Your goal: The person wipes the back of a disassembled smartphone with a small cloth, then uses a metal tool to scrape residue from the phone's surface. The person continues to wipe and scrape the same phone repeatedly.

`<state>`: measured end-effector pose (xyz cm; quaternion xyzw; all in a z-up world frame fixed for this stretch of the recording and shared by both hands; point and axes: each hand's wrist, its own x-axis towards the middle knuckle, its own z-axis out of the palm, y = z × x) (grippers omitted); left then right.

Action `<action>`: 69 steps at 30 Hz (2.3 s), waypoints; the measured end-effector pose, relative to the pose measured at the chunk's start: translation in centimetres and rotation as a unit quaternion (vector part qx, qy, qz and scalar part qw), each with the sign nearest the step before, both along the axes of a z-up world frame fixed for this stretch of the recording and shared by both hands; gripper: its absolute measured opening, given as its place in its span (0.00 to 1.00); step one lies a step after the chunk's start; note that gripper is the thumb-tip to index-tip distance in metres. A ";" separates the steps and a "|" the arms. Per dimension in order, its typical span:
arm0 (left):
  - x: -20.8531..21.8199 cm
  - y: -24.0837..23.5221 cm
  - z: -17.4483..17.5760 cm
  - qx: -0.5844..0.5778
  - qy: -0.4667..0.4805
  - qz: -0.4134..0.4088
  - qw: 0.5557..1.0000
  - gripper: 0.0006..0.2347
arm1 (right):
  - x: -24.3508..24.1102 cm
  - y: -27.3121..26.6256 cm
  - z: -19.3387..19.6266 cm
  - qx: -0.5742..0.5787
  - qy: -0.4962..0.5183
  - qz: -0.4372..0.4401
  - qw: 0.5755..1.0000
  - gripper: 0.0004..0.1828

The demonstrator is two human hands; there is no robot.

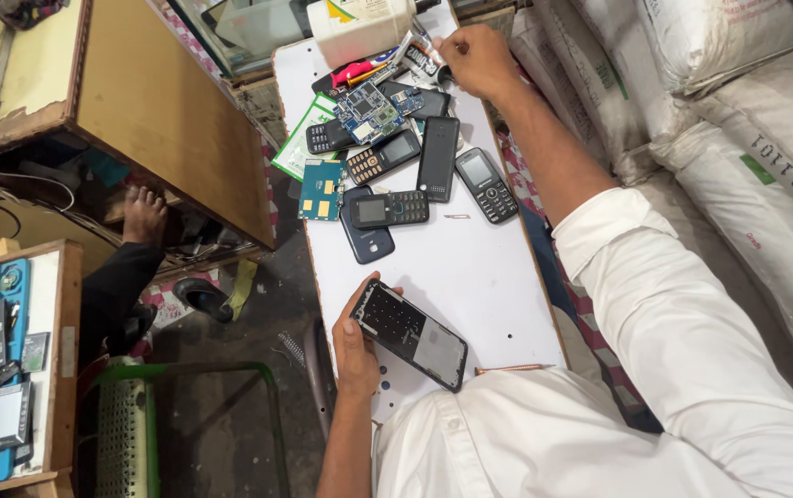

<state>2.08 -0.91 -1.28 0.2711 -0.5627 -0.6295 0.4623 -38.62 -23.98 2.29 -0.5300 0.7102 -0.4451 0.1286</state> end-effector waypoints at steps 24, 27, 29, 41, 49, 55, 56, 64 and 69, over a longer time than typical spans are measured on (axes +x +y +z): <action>0.8 0.4 -0.1 -0.052 0.028 -0.001 0.998 0.30 | -2.6 -2.2 1.1 0.079 0.284 -0.023 0.955 0.14; 0.6 0.4 0.2 -0.047 0.031 -0.002 0.998 0.30 | -1.9 -1.8 2.6 0.096 0.268 -0.032 0.958 0.15; 0.7 0.4 0.1 -0.045 0.026 0.001 0.999 0.30 | -1.3 -1.8 3.2 0.102 0.294 -0.042 0.949 0.12; 0.8 0.4 -0.4 -0.014 0.044 -0.005 0.999 0.30 | -3.3 1.8 5.1 -0.049 0.241 0.004 0.969 0.07; 0.6 0.2 -0.8 -0.032 0.021 0.002 0.999 0.31 | -5.5 4.9 1.5 -0.151 -0.097 0.071 0.981 0.09; 0.7 -0.2 -0.9 0.030 0.097 -0.009 0.995 0.30 | -3.4 12.0 -1.0 -0.182 -0.301 0.149 0.924 0.05; 0.7 -0.1 -0.8 0.023 0.098 -0.009 0.995 0.30 | -2.7 14.1 -1.4 -0.176 -0.345 0.159 0.908 0.04; 1.0 0.4 -0.2 -0.030 0.027 -0.020 0.999 0.33 | 4.2 26.1 -3.7 -0.119 -0.399 0.164 0.894 0.03; 0.3 0.1 -0.5 -0.026 0.049 -0.016 0.998 0.33 | 7.5 29.6 -1.9 -0.109 -0.240 0.124 0.957 0.09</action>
